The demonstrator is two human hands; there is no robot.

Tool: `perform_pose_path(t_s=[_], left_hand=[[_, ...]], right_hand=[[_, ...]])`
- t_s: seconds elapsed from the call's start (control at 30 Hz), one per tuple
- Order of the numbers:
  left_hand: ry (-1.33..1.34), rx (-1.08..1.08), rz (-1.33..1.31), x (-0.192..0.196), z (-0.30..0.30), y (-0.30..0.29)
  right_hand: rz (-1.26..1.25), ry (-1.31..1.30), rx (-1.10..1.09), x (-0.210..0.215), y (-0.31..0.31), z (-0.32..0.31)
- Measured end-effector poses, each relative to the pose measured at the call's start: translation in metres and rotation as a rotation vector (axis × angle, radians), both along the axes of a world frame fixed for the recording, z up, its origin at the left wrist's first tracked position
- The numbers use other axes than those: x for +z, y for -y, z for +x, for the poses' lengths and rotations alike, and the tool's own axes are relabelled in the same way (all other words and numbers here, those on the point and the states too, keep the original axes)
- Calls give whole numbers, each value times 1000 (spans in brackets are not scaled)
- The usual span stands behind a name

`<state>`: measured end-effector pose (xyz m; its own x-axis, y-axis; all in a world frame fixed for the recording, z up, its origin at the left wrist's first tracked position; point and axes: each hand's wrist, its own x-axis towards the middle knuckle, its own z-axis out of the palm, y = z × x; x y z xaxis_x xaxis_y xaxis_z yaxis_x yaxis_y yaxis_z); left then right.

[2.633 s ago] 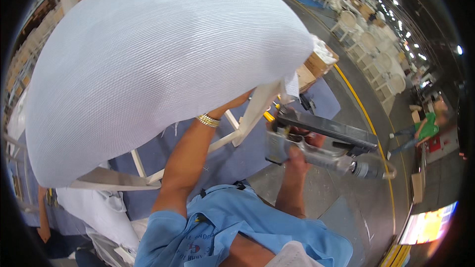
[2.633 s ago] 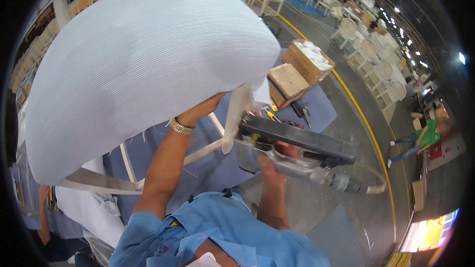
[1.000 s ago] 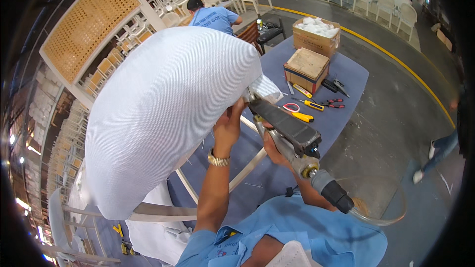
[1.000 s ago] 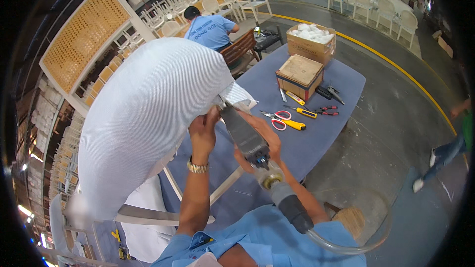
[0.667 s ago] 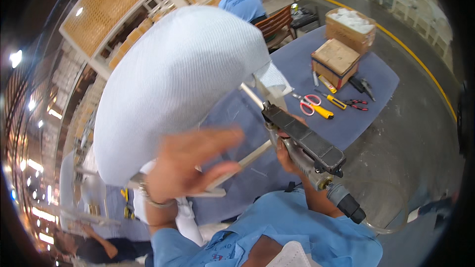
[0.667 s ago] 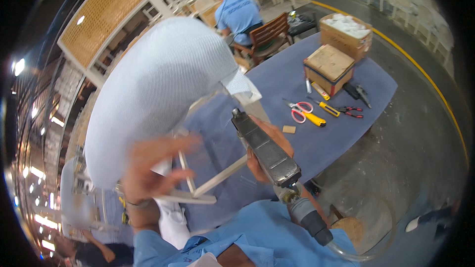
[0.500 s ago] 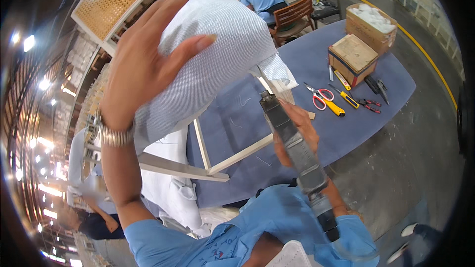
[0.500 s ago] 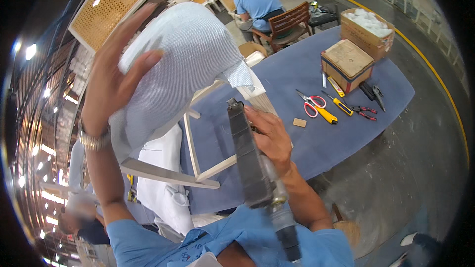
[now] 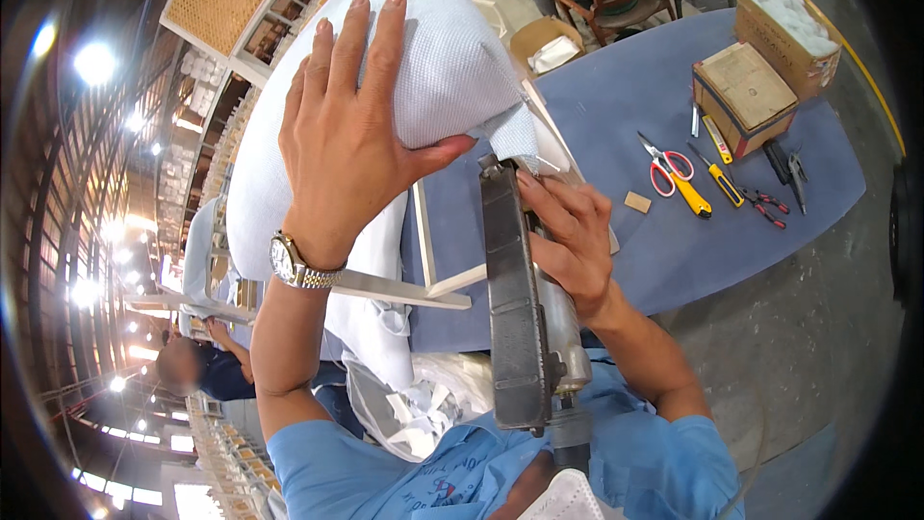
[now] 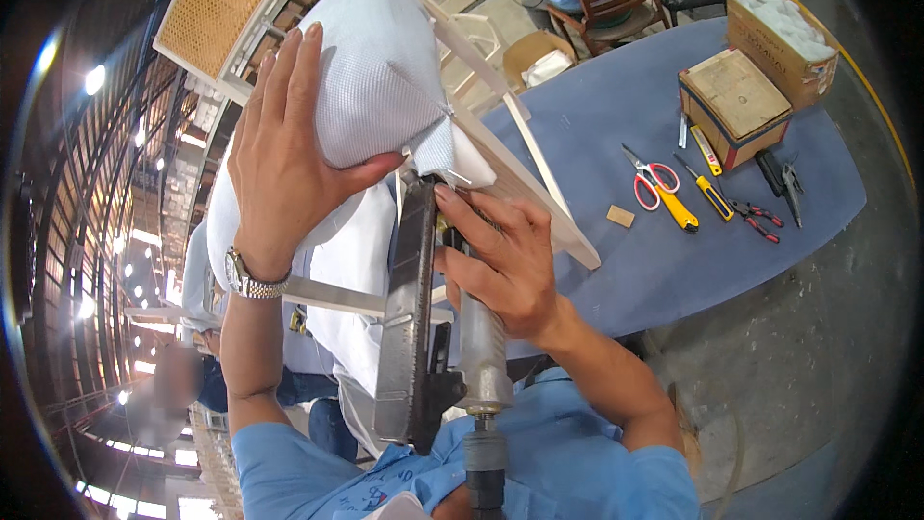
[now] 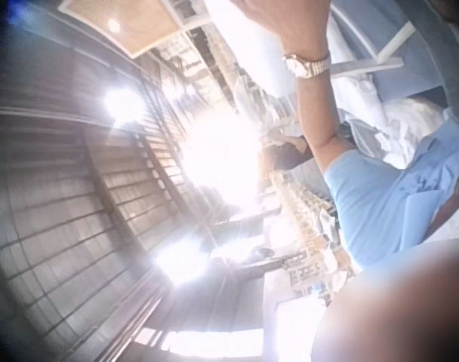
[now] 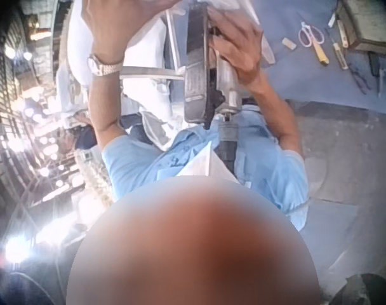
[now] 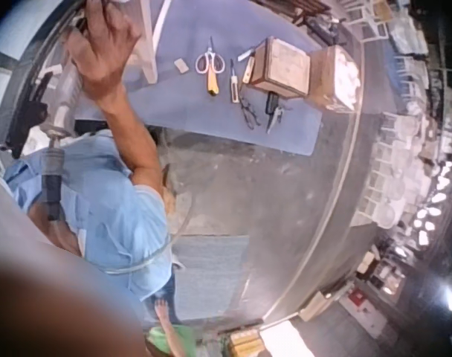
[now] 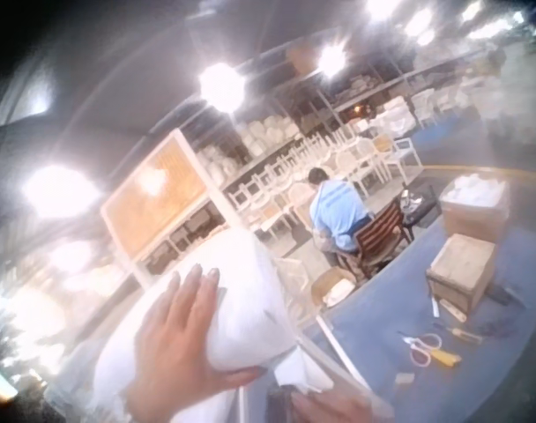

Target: The person covers a wooden chair seat with light-colored fabric, using a staple gun to secure the material to the underside of the seat. They repeatedly pull, smooth, and staple the fabric, then trim excess with scissors and a utility knife.

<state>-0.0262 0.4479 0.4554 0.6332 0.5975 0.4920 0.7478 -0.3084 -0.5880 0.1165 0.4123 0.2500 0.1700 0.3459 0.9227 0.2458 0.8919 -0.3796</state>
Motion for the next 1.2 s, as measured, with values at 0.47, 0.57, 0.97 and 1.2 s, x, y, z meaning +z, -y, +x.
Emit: perform_pose_path(t_s=[0.47, 0.57, 0.97, 1.2], left_hand=[[7, 107, 119, -39, 6, 3], [6, 120, 140, -40, 9, 4], [25, 53, 266, -47, -9, -10], [220, -105, 439, -57, -4, -10]], right_hand=[[-43, 22, -13, 0, -23, -16], [-30, 12, -62, 1, -26, -20], [-311, -98, 212, -30, -33, -42], [-45, 342, -72, -11, -41, -35]])
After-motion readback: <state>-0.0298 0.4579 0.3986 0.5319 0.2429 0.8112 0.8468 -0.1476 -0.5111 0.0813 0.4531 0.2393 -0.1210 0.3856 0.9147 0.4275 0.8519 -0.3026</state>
